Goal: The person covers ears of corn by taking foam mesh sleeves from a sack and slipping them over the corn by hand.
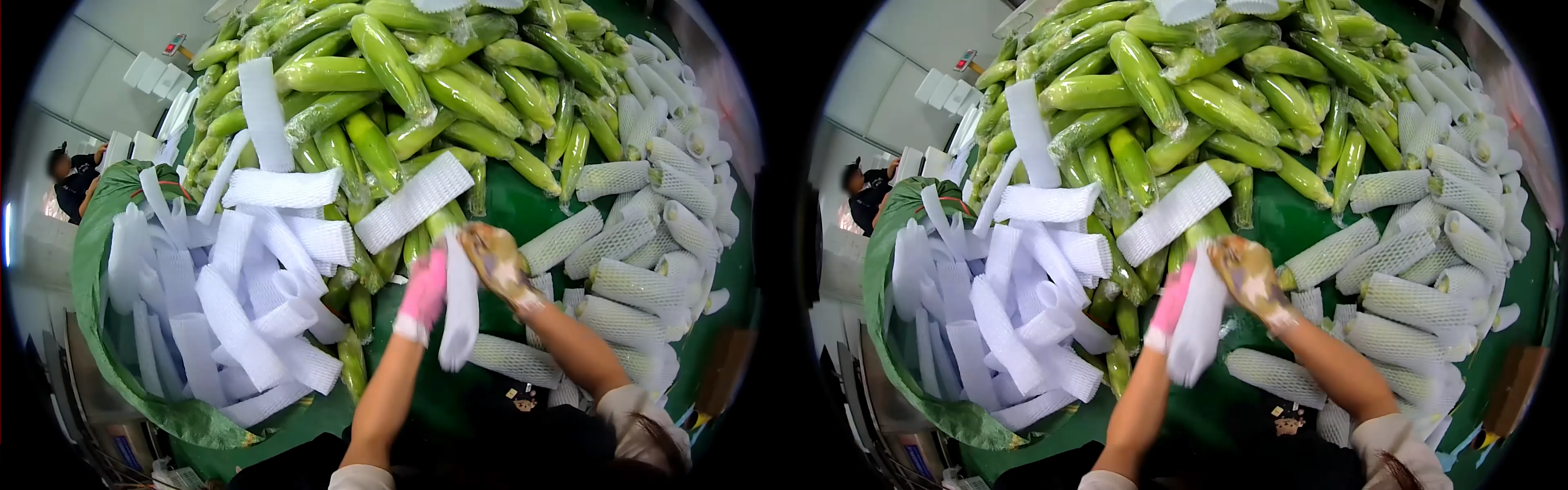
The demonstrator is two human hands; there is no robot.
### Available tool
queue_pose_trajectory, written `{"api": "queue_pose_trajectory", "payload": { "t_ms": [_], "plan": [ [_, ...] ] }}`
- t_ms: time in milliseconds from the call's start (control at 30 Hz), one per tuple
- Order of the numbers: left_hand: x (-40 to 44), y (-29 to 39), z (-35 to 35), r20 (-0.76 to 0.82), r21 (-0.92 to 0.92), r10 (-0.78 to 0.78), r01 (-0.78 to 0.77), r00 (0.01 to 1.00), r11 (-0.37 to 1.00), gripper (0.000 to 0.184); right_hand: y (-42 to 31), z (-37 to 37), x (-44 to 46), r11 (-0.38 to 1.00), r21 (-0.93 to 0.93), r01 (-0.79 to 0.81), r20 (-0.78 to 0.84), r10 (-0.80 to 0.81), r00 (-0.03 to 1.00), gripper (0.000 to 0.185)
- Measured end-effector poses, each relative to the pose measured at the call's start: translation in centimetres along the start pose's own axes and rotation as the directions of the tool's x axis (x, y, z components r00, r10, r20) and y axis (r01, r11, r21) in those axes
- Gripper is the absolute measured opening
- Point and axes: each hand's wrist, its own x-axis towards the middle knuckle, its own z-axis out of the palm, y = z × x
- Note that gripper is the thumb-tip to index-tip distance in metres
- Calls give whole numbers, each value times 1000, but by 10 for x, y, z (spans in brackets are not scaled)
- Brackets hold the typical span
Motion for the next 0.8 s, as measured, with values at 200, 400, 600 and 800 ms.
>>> {"api": "queue_pose_trajectory", "payload": {
  "t_ms": [200, 400, 600, 800],
  "plan": [
    [-111, -17, 30, 551, 829, 359, -546, 754, -125, 43, -27, -48, -61, 974, 101, -202, 289, 166, 943, 23],
    [-77, -43, 28, -262, 179, 100, -53, 960, 982, 38, 83, 13, -25, 527, 694, -490, 355, 342, 870, 10],
    [36, -192, -13, -223, 239, 247, -193, 943, 952, 19, 155, 37, -30, 816, 455, -358, 143, 330, 933, 25],
    [-16, -114, 48, -166, 531, 367, -231, 915, 816, 33, 94, -59, -45, 949, -160, 272, 429, -181, 885, 31]
  ]
}}
